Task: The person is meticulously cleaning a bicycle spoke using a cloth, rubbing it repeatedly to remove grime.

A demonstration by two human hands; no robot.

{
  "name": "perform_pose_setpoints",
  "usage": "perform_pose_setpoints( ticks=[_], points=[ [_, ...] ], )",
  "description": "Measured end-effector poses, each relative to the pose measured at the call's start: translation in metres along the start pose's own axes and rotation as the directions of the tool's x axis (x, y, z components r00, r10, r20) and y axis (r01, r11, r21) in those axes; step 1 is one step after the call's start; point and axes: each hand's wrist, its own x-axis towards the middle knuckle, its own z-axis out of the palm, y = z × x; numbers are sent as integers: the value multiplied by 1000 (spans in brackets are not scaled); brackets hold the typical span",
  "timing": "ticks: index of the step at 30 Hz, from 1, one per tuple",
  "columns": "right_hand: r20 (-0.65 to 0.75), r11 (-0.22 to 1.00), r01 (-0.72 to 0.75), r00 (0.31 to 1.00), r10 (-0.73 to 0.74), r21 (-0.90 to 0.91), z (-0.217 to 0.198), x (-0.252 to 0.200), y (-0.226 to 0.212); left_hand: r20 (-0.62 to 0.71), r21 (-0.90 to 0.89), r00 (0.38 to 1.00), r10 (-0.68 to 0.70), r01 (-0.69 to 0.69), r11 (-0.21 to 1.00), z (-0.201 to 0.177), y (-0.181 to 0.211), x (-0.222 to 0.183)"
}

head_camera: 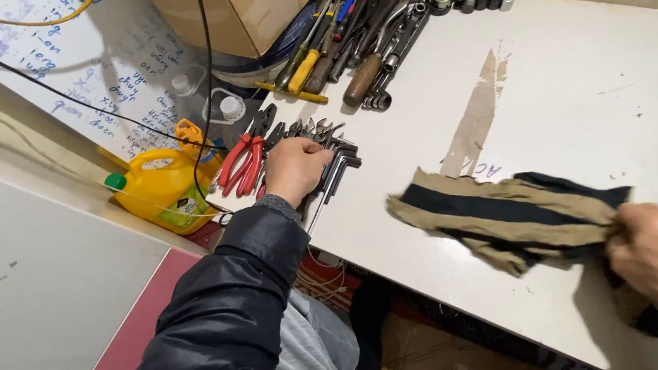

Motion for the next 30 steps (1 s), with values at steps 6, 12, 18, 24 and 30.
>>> perform_pose_setpoints(
  ticks=[6,12,18,24,30],
  points=[
    [38,995,92,995,-91,-26,28,19,25,5,244,999,-54,51,968,4,2,-8],
    [80,997,82,994,-80,-17,24,9,16,98,385,993,-60,18,923,18,11,-10],
    [117,996,89,989,-87,-11,20,6,10,111,433,989,-100,43,900,19,11,-8],
    [103,994,106,990,-101,-40,23,9,12,102,497,990,-101,37,867,23,7,1],
    [119,992,120,986,-114,-42,23,8,10,137,438,985,-106,36,898,15,9,-1]
  ],
)
